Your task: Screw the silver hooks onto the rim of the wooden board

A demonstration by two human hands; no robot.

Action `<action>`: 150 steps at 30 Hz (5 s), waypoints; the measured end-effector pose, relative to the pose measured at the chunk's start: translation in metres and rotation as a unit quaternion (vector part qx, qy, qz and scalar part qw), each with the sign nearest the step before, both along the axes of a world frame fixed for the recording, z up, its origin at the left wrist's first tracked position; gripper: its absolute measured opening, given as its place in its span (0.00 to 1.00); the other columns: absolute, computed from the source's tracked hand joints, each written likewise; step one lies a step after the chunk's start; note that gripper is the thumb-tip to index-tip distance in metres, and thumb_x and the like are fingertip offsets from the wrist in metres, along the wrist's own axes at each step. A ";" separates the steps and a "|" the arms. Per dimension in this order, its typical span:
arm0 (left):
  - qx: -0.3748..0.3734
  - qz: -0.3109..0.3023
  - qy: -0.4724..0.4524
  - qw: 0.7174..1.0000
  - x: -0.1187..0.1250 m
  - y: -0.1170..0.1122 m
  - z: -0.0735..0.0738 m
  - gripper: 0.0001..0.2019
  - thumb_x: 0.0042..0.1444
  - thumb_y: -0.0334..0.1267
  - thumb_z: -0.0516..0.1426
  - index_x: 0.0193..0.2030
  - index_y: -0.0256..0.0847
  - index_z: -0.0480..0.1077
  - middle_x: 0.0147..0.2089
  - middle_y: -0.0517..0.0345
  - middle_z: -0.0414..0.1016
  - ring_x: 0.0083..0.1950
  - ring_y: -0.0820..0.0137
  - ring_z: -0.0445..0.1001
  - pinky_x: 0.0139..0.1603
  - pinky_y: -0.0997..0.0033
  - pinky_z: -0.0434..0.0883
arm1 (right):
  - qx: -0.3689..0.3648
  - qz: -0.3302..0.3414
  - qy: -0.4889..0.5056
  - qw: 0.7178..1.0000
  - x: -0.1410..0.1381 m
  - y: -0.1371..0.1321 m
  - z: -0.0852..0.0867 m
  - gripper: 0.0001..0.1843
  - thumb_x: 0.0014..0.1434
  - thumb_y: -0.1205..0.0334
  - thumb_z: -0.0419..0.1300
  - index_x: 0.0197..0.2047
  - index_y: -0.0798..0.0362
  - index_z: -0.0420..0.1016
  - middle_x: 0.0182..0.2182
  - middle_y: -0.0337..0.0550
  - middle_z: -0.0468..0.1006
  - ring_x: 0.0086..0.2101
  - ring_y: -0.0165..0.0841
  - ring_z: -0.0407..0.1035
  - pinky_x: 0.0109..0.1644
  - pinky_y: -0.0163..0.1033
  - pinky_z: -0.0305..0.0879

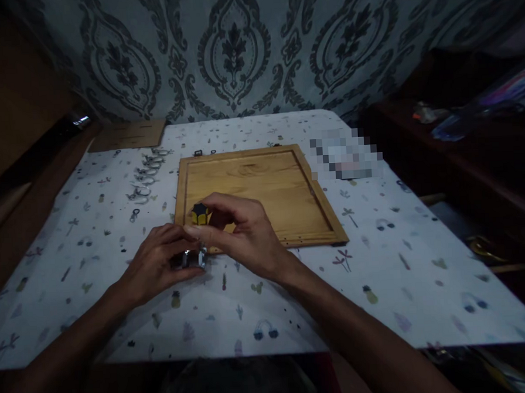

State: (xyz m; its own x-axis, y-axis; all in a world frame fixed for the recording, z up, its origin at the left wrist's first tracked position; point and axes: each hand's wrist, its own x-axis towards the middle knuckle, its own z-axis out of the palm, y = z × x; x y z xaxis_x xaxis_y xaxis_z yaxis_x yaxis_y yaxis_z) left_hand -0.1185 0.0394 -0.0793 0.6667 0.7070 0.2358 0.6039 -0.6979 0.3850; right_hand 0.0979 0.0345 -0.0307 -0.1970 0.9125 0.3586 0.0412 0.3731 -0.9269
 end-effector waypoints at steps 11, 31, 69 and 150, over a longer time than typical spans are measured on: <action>0.006 -0.001 -0.015 1.000 -0.001 0.000 -0.003 0.20 0.58 0.56 0.63 0.45 0.42 0.77 0.45 0.53 0.78 0.48 0.59 0.74 0.50 0.56 0.67 | 0.038 -0.062 0.025 0.997 -0.002 0.005 -0.008 0.05 0.57 0.65 0.69 0.36 0.51 0.77 0.30 0.35 0.76 0.25 0.25 0.70 0.27 0.31 0.69; -0.005 -0.001 -0.016 1.000 -0.001 -0.001 -0.002 0.19 0.58 0.56 0.63 0.45 0.41 0.77 0.46 0.52 0.78 0.50 0.57 0.74 0.50 0.54 0.68 | -0.002 -0.039 -0.003 0.999 -0.001 0.007 -0.008 0.15 0.55 0.52 0.72 0.35 0.53 0.75 0.30 0.38 0.75 0.25 0.27 0.68 0.28 0.35 0.67; -0.003 -0.004 0.003 1.000 0.001 -0.001 0.001 0.17 0.58 0.52 0.64 0.49 0.45 0.78 0.50 0.52 0.78 0.52 0.57 0.73 0.52 0.54 0.69 | -0.064 0.051 0.023 0.996 -0.004 0.006 0.000 0.19 0.53 0.49 0.72 0.36 0.54 0.74 0.34 0.41 0.78 0.21 0.23 0.66 0.20 0.28 0.67; -0.004 -0.010 -0.008 1.000 -0.002 0.003 -0.005 0.18 0.56 0.52 0.66 0.48 0.44 0.78 0.46 0.52 0.78 0.49 0.56 0.75 0.51 0.52 0.69 | -0.103 0.078 0.078 0.989 -0.008 0.013 -0.009 0.20 0.52 0.50 0.73 0.34 0.52 0.68 0.24 0.32 0.73 0.20 0.25 0.69 0.23 0.30 0.68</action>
